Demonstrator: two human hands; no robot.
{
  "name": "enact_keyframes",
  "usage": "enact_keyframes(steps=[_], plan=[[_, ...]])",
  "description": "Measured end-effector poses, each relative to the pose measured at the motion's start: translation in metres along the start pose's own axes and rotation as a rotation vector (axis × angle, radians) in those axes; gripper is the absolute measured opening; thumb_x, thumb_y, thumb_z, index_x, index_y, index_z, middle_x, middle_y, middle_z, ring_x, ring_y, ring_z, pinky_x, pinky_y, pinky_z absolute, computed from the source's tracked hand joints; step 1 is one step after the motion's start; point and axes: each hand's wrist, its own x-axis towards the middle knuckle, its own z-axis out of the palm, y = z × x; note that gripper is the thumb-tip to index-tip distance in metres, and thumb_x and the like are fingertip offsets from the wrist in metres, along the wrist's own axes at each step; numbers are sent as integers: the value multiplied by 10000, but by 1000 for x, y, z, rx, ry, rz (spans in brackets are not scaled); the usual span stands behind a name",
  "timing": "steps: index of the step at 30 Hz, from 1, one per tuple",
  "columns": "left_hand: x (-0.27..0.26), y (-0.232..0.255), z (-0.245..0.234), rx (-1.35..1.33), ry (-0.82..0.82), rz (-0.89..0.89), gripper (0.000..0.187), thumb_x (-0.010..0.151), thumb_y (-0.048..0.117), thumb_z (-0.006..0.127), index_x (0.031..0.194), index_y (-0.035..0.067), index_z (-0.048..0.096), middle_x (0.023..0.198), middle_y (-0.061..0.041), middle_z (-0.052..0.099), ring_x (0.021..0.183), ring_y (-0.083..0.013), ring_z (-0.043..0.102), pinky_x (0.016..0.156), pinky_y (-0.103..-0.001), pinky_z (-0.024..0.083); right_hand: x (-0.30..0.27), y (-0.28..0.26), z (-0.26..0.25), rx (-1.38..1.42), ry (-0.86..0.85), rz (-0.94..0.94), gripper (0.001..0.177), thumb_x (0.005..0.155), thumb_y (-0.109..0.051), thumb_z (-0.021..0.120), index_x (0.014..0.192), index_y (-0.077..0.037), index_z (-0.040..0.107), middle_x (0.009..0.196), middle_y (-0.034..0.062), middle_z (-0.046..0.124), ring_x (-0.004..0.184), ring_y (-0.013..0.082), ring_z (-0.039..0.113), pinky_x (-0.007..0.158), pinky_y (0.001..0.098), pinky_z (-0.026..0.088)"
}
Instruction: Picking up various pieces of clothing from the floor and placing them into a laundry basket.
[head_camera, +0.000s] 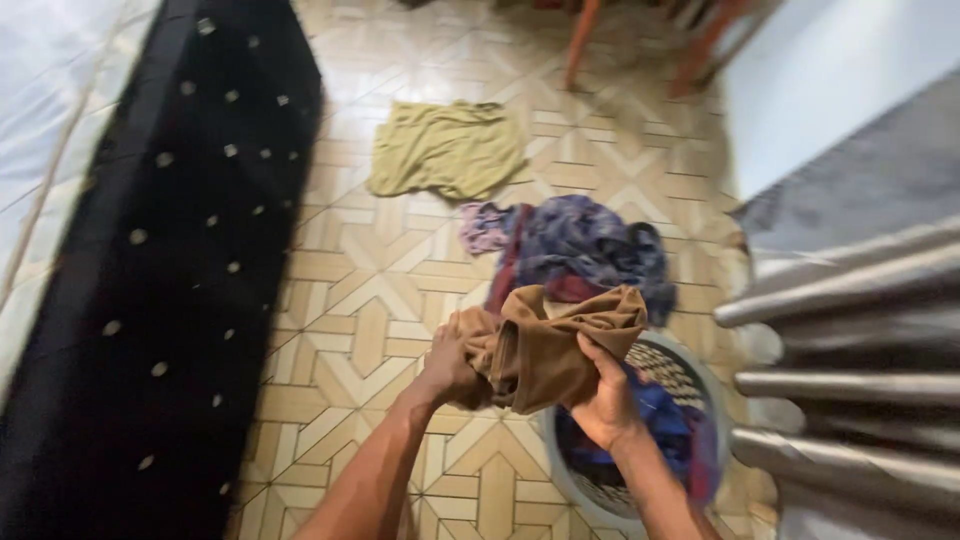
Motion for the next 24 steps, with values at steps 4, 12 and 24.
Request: enact_keyframes(steps=[4,12,24], plan=[[-21,94,-39,-684,79,304,297,891,183,726,1155,55,679,1146,-177,701,1065,-272,670,926,-384,577,-42,-33,-32,152,-37,7,531,888,-426,660,1325,-126,631,1285,52,699,1185,265,631,1003,492,496],[-17,170,35,-1404,-348,-72,211,837,48,458,885,19,661,682,-7,584,509,-99,479,444,-262,397,-88,-64,-149,-91,351,7,617,882,-462,574,1427,-179,513,1188,19,705,1060,231,694,779,496,611],[-16,207,154,-1009,-355,-31,321,828,112,603,1118,5,690,960,-102,702,829,-203,637,778,-353,544,-130,-50,-267,-175,592,-124,476,1009,-266,606,1445,-101,514,1206,70,661,1017,219,629,701,349,586]])
